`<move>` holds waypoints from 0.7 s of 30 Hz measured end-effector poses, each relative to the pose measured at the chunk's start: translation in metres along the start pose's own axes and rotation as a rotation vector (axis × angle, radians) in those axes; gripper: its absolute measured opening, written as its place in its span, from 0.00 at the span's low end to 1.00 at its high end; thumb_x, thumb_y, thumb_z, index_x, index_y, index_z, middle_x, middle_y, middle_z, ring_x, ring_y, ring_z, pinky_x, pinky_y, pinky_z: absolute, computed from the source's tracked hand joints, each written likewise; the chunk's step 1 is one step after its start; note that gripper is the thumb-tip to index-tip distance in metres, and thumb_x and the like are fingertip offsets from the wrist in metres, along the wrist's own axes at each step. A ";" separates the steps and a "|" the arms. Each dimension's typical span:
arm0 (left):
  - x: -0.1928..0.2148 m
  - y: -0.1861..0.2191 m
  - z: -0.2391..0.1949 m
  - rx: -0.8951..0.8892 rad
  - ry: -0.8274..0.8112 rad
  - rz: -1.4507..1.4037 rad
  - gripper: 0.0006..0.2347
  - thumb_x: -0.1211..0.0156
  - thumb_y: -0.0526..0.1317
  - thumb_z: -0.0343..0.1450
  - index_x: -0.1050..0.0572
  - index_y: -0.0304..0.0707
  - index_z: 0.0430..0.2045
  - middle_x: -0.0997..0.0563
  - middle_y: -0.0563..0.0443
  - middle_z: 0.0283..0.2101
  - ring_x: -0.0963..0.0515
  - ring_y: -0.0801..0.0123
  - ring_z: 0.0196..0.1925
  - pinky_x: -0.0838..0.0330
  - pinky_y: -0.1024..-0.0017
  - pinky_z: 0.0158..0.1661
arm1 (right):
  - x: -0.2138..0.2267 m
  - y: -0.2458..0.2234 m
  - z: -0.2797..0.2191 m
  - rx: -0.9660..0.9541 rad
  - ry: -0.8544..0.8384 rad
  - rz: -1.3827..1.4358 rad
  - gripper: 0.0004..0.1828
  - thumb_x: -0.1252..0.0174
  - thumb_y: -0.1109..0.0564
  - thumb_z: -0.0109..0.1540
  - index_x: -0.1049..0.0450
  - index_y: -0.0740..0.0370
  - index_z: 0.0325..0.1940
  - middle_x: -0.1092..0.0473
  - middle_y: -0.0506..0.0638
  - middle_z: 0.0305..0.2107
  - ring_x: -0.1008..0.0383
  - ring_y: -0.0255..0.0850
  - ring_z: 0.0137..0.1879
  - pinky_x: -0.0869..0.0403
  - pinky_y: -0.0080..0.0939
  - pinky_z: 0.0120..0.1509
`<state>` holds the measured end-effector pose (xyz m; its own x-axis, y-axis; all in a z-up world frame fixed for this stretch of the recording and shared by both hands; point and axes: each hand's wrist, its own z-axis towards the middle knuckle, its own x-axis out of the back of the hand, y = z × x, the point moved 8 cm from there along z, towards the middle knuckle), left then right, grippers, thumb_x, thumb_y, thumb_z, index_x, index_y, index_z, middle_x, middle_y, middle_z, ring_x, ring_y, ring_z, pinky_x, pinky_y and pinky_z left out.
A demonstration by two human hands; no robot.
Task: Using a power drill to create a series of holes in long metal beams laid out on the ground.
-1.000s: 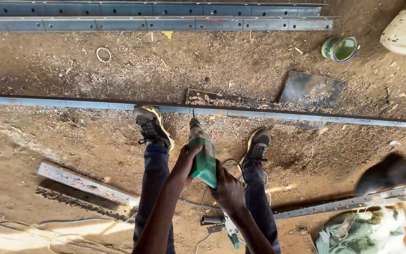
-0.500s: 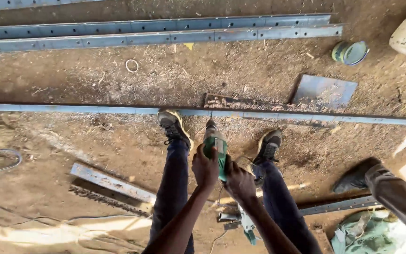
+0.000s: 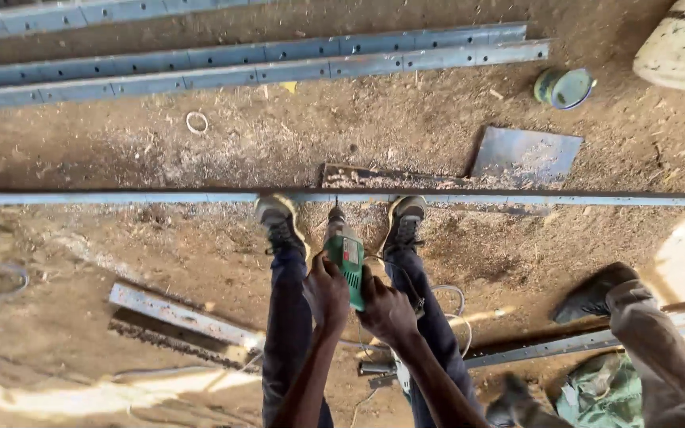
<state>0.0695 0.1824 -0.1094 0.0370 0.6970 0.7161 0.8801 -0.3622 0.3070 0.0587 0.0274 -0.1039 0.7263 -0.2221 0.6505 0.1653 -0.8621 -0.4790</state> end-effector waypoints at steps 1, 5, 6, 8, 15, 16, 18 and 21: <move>0.003 -0.002 -0.011 0.015 0.002 0.008 0.13 0.56 0.37 0.77 0.20 0.40 0.46 0.14 0.36 0.33 0.14 0.42 0.33 0.18 0.47 0.33 | 0.002 -0.002 -0.009 0.005 -0.015 0.007 0.43 0.38 0.49 0.51 0.38 0.64 0.69 0.26 0.52 0.35 0.18 0.59 0.35 0.18 0.65 0.34; -0.001 0.004 -0.007 0.016 0.028 0.027 0.13 0.55 0.38 0.76 0.19 0.40 0.44 0.14 0.35 0.33 0.15 0.40 0.34 0.20 0.45 0.33 | 0.012 0.003 -0.001 0.047 0.054 -0.014 0.47 0.38 0.47 0.48 0.38 0.64 0.70 0.26 0.52 0.32 0.18 0.58 0.31 0.19 0.64 0.29; 0.003 0.002 -0.010 0.017 0.044 0.040 0.13 0.55 0.38 0.76 0.19 0.41 0.43 0.14 0.36 0.33 0.15 0.41 0.33 0.20 0.46 0.33 | 0.011 0.001 -0.004 0.055 0.056 -0.016 0.47 0.39 0.47 0.48 0.39 0.64 0.70 0.27 0.51 0.32 0.19 0.56 0.30 0.19 0.62 0.29; 0.015 0.005 -0.014 0.006 0.039 0.024 0.13 0.56 0.37 0.76 0.19 0.39 0.45 0.15 0.34 0.33 0.15 0.39 0.33 0.20 0.44 0.34 | 0.010 -0.006 -0.006 0.063 0.067 -0.017 0.47 0.39 0.47 0.48 0.39 0.64 0.71 0.27 0.51 0.31 0.19 0.56 0.30 0.19 0.62 0.28; 0.015 0.001 -0.007 -0.029 0.025 0.011 0.13 0.54 0.37 0.76 0.20 0.43 0.45 0.15 0.34 0.31 0.15 0.38 0.33 0.21 0.42 0.35 | -0.003 -0.012 -0.008 0.020 0.123 0.013 0.45 0.39 0.48 0.50 0.37 0.65 0.70 0.27 0.51 0.31 0.19 0.55 0.29 0.19 0.60 0.27; 0.016 0.001 -0.007 -0.027 0.026 0.010 0.13 0.54 0.37 0.76 0.20 0.43 0.45 0.15 0.34 0.31 0.15 0.38 0.33 0.21 0.42 0.35 | -0.004 -0.012 -0.008 0.022 0.122 0.012 0.45 0.39 0.48 0.50 0.37 0.65 0.70 0.27 0.51 0.31 0.19 0.55 0.29 0.19 0.60 0.27; 0.017 0.002 -0.007 -0.009 0.023 -0.005 0.13 0.54 0.38 0.75 0.20 0.43 0.46 0.15 0.33 0.31 0.16 0.37 0.34 0.22 0.40 0.35 | -0.004 -0.014 -0.008 0.015 0.114 0.006 0.44 0.40 0.48 0.51 0.37 0.64 0.70 0.28 0.50 0.31 0.19 0.55 0.30 0.19 0.60 0.28; 0.022 0.010 -0.009 -0.020 0.011 -0.001 0.12 0.54 0.37 0.75 0.21 0.43 0.45 0.15 0.33 0.30 0.15 0.37 0.33 0.22 0.41 0.35 | -0.003 -0.014 -0.008 -0.014 0.101 0.033 0.45 0.39 0.47 0.50 0.38 0.63 0.71 0.27 0.50 0.31 0.19 0.56 0.30 0.19 0.62 0.28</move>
<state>0.0753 0.1881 -0.0852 0.0309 0.6905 0.7227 0.8707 -0.3737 0.3198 0.0490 0.0365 -0.0941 0.6601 -0.2949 0.6908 0.1322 -0.8597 -0.4934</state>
